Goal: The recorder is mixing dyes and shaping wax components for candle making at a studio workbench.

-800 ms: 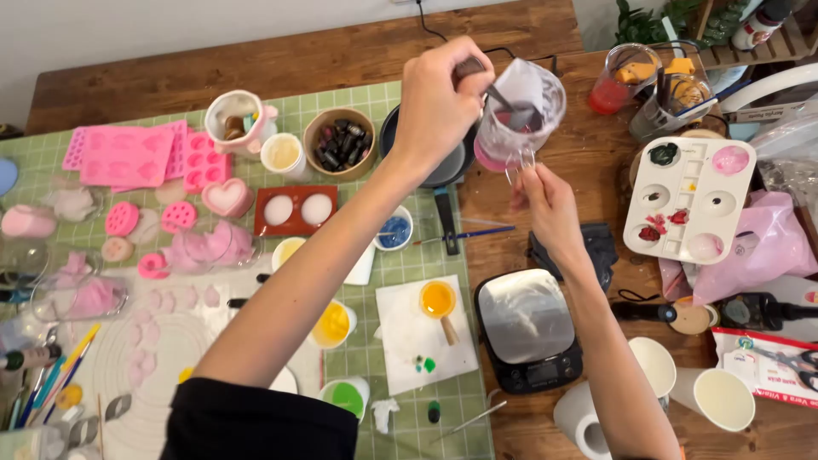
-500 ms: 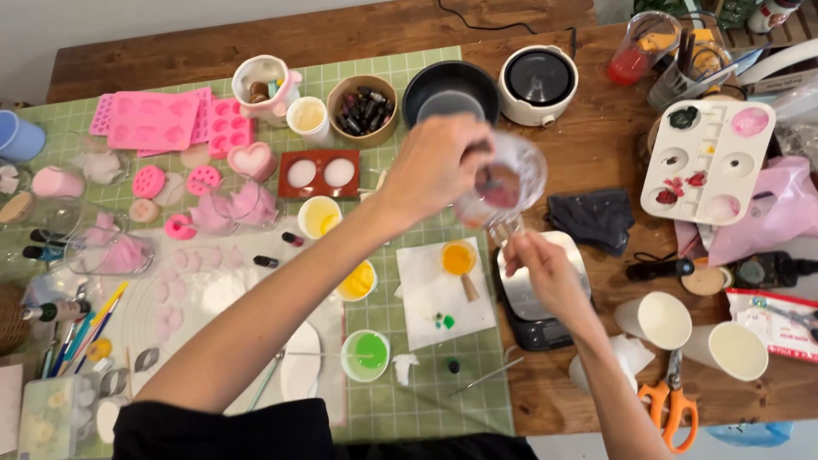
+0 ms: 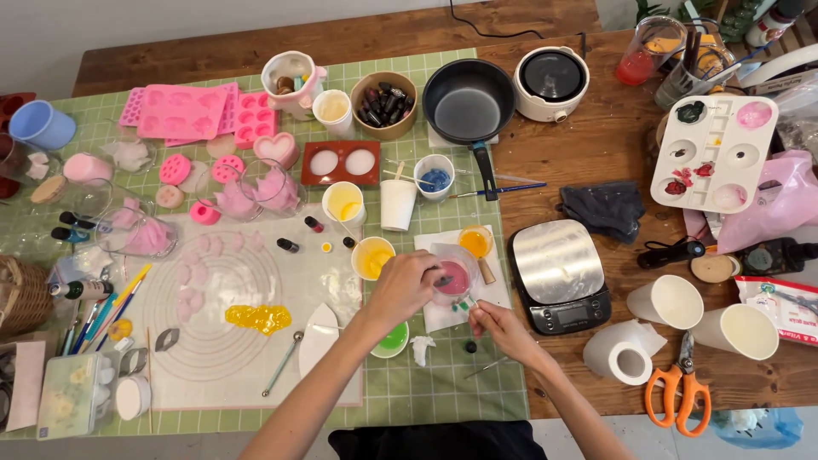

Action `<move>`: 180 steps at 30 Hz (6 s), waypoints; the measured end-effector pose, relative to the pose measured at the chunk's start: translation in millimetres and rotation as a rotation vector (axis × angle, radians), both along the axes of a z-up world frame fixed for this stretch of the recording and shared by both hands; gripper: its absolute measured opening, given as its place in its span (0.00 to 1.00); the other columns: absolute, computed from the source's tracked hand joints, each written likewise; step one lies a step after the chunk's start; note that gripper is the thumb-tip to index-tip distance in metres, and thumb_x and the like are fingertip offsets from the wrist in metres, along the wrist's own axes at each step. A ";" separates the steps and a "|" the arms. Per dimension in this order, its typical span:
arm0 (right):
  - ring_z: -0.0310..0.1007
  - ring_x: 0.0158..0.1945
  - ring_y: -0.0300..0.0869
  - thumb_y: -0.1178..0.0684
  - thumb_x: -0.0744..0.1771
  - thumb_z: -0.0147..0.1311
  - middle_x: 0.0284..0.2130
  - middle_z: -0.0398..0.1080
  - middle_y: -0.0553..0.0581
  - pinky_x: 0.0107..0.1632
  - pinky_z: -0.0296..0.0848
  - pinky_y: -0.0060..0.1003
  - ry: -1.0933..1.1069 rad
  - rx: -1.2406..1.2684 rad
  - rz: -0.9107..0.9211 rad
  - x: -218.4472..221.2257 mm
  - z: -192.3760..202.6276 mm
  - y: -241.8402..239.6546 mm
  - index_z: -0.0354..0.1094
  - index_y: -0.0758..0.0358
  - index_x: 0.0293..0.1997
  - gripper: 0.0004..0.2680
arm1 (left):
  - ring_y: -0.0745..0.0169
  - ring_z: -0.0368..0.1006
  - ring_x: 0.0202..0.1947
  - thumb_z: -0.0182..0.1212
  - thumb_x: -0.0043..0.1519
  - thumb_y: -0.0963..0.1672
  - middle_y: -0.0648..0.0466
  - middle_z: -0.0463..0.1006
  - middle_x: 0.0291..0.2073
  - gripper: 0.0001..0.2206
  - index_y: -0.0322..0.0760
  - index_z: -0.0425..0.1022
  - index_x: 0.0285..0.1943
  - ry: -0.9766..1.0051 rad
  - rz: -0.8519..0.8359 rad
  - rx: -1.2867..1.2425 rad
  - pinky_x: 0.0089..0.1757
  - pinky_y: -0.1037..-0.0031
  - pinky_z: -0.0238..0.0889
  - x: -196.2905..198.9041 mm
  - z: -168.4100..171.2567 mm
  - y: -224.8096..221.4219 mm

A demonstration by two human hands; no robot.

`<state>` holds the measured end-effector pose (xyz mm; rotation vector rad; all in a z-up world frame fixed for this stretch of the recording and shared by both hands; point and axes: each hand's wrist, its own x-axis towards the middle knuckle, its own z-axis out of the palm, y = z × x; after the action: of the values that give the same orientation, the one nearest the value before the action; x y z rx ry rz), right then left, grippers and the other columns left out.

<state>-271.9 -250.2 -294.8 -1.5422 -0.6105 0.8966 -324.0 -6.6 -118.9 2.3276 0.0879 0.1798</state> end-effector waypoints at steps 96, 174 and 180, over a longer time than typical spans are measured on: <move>0.78 0.44 0.60 0.45 0.67 0.63 0.37 0.79 0.66 0.48 0.73 0.53 -0.722 -0.700 -0.649 456.2 -70.5 38.4 0.76 0.66 0.46 0.13 | 0.43 0.76 0.35 0.60 0.55 0.36 0.48 0.82 0.34 0.04 0.32 0.80 0.35 0.136 -0.054 -0.122 0.39 0.59 0.69 59.5 -21.5 13.9; 0.79 0.40 0.37 0.57 0.69 0.54 0.47 0.76 0.58 0.42 0.75 0.31 -0.830 0.073 -0.831 -53.4 -30.5 6.1 0.66 0.66 0.63 0.14 | 0.77 0.68 0.20 0.59 0.67 0.46 0.60 0.72 0.18 0.14 0.32 0.80 0.32 -0.642 0.077 -0.441 0.25 0.78 0.58 1.2 -54.9 43.4; 0.79 0.39 0.38 0.56 0.68 0.55 0.47 0.77 0.58 0.42 0.76 0.32 -0.752 -0.024 -0.769 -76.4 -31.2 -18.6 0.67 0.64 0.61 0.13 | 0.77 0.65 0.19 0.58 0.67 0.48 0.61 0.71 0.16 0.14 0.36 0.82 0.33 -0.588 0.039 -0.462 0.24 0.79 0.55 -7.8 -52.6 28.2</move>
<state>-348.4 -268.8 -326.1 -1.9198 -0.4475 -0.2820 -331.8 21.6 -171.5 1.7379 -0.1092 0.7685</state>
